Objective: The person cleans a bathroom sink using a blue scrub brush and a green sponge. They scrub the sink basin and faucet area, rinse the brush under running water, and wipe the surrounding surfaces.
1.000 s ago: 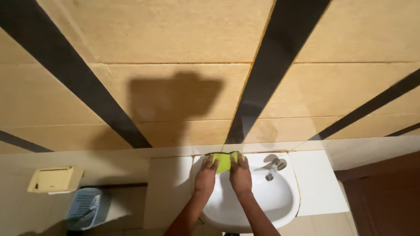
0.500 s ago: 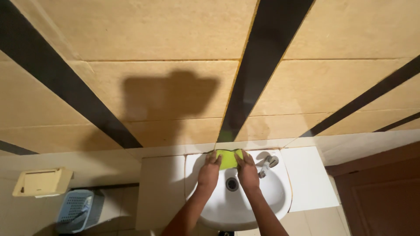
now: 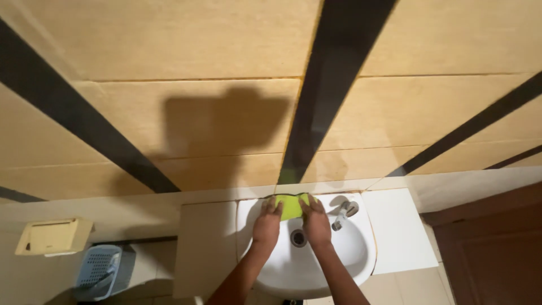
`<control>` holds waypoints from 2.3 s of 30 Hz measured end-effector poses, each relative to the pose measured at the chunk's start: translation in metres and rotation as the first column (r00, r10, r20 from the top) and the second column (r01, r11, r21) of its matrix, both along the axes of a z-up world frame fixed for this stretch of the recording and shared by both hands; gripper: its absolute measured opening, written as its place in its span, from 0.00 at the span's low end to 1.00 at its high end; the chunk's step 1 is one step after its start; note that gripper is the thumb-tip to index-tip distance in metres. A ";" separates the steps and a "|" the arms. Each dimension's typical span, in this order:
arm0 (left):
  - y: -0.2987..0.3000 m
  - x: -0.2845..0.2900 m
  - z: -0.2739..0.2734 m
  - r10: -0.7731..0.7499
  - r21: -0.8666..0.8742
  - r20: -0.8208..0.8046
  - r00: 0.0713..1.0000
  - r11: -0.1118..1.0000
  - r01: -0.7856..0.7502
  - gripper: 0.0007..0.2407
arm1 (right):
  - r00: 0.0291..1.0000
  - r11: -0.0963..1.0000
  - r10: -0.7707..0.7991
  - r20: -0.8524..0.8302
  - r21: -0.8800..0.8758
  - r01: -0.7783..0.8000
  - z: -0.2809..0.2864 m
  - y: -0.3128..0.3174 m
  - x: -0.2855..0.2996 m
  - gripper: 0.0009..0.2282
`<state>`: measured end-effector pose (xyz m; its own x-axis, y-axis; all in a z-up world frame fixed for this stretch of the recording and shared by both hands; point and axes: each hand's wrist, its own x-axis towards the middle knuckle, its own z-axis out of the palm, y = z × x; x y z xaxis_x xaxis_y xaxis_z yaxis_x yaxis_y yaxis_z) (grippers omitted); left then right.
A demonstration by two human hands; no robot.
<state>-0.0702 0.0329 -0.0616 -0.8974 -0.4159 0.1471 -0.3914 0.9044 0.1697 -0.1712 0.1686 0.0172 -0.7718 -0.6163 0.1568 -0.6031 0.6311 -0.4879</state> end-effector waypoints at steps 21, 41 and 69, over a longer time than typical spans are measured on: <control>-0.047 0.092 0.067 0.113 0.214 -0.095 0.989 0.973 -0.091 0.24 | 0.997 0.999 0.046 -0.070 0.017 -0.045 -0.006 -0.070 0.078 0.21; -0.075 0.158 0.060 0.039 0.281 -0.151 0.988 0.960 0.005 0.24 | 0.995 0.975 -0.003 0.097 -0.220 0.024 0.020 -0.067 0.173 0.18; -0.061 0.215 0.097 -0.127 0.408 0.008 0.992 0.906 0.112 0.23 | 0.968 0.996 -0.060 0.243 -0.044 0.072 0.034 -0.030 0.243 0.18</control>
<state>0.1448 -0.0276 0.0355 -0.9456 -0.3225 -0.0426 -0.2965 0.8006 0.5207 0.0720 0.1384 0.0515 -0.8294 -0.5587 -0.0083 -0.4217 0.6356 -0.6467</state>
